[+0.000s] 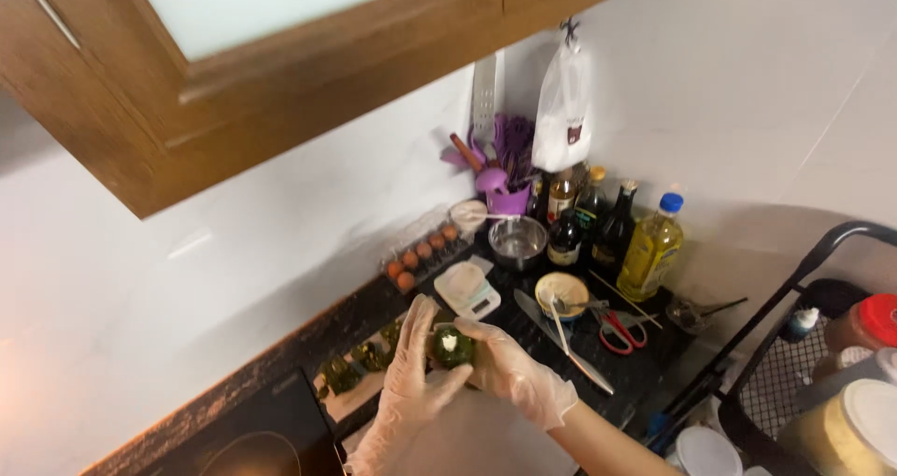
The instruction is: Stuff green peppers with a creamy mixture using a spoon and hands.
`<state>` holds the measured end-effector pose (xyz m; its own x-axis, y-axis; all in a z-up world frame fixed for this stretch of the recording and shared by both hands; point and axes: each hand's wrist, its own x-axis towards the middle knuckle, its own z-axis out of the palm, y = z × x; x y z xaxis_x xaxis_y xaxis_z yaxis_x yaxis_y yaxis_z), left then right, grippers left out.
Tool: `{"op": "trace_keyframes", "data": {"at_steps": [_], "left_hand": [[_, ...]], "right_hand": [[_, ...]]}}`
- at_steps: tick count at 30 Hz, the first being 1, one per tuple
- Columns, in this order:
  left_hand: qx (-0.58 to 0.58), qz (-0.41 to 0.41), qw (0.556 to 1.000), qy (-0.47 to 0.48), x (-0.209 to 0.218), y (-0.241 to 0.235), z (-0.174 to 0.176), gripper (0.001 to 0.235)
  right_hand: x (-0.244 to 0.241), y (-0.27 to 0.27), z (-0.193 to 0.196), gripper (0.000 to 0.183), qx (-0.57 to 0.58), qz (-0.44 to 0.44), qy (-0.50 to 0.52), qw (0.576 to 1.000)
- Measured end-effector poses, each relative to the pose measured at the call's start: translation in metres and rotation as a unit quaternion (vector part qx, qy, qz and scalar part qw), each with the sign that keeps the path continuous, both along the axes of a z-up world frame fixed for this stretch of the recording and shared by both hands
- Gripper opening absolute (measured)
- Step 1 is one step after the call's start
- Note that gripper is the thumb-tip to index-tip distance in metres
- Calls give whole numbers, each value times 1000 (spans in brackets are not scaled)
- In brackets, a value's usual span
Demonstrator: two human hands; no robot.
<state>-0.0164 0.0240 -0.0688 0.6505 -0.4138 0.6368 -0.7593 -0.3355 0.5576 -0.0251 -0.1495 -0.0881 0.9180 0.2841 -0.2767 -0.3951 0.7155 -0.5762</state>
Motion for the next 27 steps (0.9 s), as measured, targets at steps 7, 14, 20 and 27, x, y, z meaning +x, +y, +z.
{"op": "trace_keyframes", "data": {"at_steps": [7, 14, 20, 27], "left_hand": [[131, -23, 954, 269, -24, 7, -57, 91], [85, 121, 878, 456, -10, 31, -187, 68], [153, 191, 895, 372, 9, 35, -197, 58], [285, 225, 863, 350, 27, 18, -224, 51]], "right_hand": [[2, -15, -143, 31, -88, 120, -109, 983], [-2, -31, -239, 60, -170, 150, 165, 960], [-24, -22, -250, 73, -562, 182, -127, 796], [-33, -20, -223, 63, -611, 171, -137, 761]]}}
